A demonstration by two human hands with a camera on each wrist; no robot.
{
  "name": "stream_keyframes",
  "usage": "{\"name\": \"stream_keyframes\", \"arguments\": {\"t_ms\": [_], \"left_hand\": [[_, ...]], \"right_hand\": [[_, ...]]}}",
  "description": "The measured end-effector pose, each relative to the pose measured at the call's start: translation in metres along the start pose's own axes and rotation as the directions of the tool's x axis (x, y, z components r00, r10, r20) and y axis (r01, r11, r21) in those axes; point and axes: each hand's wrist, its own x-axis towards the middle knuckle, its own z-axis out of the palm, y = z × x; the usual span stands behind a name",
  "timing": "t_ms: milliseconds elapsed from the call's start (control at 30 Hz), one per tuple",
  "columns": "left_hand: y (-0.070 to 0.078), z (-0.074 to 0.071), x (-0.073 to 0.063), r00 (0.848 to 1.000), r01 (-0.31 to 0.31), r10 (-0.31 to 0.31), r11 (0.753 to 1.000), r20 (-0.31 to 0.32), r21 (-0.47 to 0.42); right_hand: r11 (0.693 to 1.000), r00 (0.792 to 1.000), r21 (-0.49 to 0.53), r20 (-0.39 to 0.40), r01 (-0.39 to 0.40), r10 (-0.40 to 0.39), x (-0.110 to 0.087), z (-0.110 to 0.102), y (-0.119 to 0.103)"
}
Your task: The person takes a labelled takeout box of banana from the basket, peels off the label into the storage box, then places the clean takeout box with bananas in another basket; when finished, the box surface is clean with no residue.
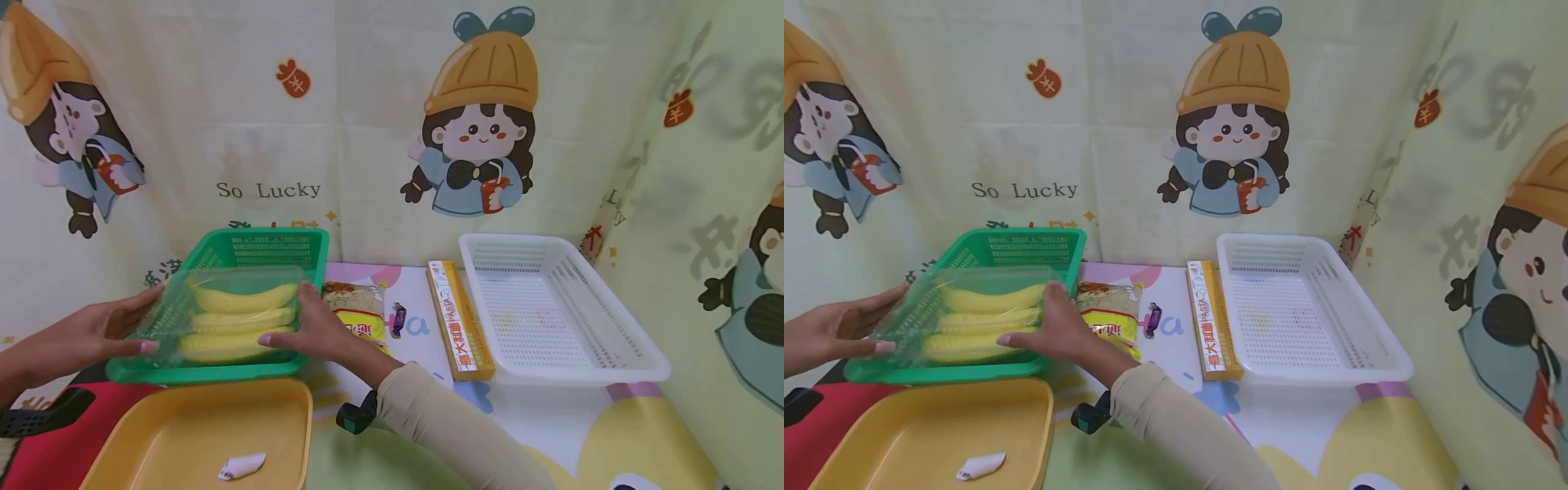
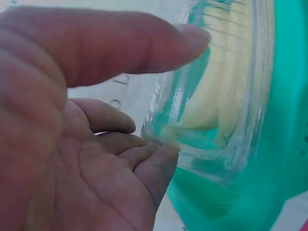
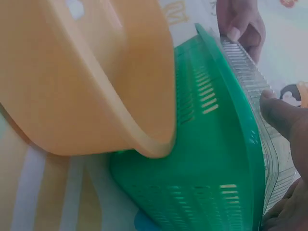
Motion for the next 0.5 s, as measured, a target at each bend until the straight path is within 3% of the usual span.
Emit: {"name": "stream_keyframes", "arguments": {"t_ms": [100,267,367,500], "left_hand": [[-0.005,0.005,0.0,1.0,0.02,-0.02,1.0,-0.009,0.013],[-0.01,0.011,0.003,0.996,0.063,-0.059,0.996,-0.061,0.064],[-0.011,0.012,0.008,0.994,0.085,-0.077,0.991,-0.08,0.105],[-0.011,0.013,0.014,0.989,0.114,-0.102,0.986,-0.103,0.123]], "right_hand": [[0.988,1.0,-0.151,0.002,0.008,-0.008,0.002,0.007,-0.002],[0.918,0.999,-0.397,0.047,0.002,0.017,0.002,0.011,-0.007],[0.92,0.996,-0.392,0.087,0.013,0.023,-0.001,0.008,-0.005],[0.975,0.995,-0.22,0.095,0.039,-0.018,-0.005,0.0,0.003]]}}
